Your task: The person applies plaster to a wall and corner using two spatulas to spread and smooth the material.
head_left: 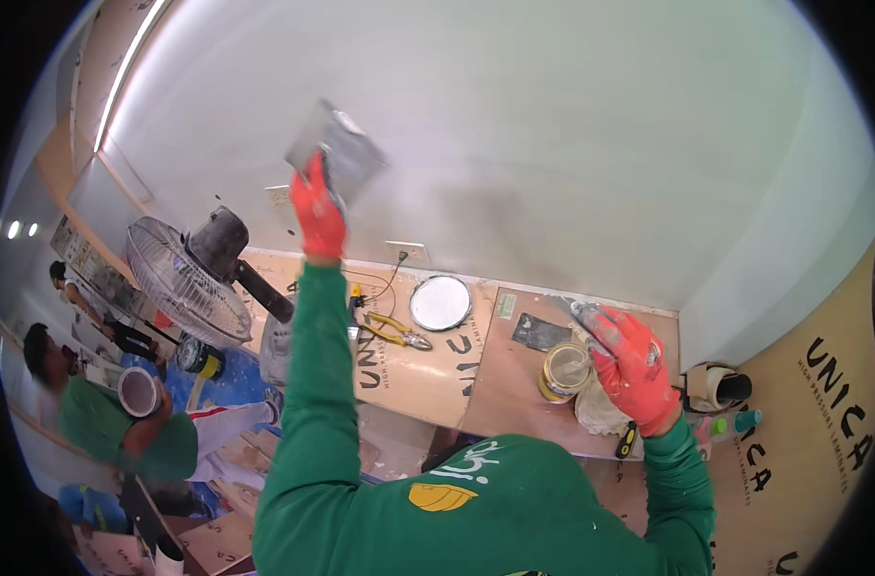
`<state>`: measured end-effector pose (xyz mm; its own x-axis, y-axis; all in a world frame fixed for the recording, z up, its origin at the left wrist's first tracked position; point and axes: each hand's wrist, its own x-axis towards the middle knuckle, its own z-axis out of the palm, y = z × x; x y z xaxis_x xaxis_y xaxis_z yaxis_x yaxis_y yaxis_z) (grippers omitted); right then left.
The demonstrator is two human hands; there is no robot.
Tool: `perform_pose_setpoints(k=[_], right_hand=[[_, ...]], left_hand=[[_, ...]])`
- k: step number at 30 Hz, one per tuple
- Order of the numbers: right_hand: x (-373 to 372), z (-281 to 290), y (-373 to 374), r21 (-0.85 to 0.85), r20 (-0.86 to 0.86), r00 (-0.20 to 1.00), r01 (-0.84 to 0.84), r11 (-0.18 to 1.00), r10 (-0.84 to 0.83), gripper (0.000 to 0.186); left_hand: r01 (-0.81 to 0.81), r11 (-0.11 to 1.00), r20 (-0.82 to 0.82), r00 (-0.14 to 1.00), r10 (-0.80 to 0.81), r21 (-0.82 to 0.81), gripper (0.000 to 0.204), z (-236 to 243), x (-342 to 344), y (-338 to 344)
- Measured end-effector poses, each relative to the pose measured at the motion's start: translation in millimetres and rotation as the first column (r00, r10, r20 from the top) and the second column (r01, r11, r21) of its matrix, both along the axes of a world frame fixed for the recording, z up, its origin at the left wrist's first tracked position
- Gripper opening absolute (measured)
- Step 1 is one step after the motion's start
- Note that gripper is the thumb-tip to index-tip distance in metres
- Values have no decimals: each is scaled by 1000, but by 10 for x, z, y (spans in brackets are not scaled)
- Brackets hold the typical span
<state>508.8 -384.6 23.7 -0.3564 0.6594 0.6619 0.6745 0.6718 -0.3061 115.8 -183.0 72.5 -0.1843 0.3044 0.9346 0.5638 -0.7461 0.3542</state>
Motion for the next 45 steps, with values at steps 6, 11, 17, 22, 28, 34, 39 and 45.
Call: perform_pose_setpoints(k=[6, 11, 17, 22, 28, 34, 39, 45], right_hand=[[-393, -138, 116, -36, -224, 974, -22, 999, 13, 34], [-502, -236, 181, -84, -233, 972, 26, 996, -45, 35], [-707, -344, 404, -94, -299, 953, 17, 995, -44, 35], [-820, -352, 534, -100, -320, 947, -44, 994, 9, 35], [-701, -460, 656, -120, -351, 936, -47, 992, 2, 37], [-555, -486, 762, -224, -392, 920, -120, 967, 23, 37], [-401, -595, 803, -190, -441, 895, -163, 968, 64, 36], [-7, -729, 686, -290, -489, 872, -184, 939, 20, 36]], left_hand=[[-359, 856, -8, 923, 384, -372, 34, 455, -1686, 1450], [-445, 816, -33, 884, 467, -369, 36, 607, -1383, 1787], [-610, 785, -258, 780, 571, -107, 40, 356, -486, 1659], [-625, 736, -137, 778, 613, -261, 42, 436, -1356, 1711], [-452, 844, -105, 891, 441, -288, 35, 582, -1315, 1821], [-497, 852, -154, 866, 476, -165, 33, 507, -494, 1719], [-456, 873, -192, 885, 424, -173, 42, 573, 346, 1474], [-449, 880, -256, 879, 403, -157, 42, 597, 1504, 1187]])
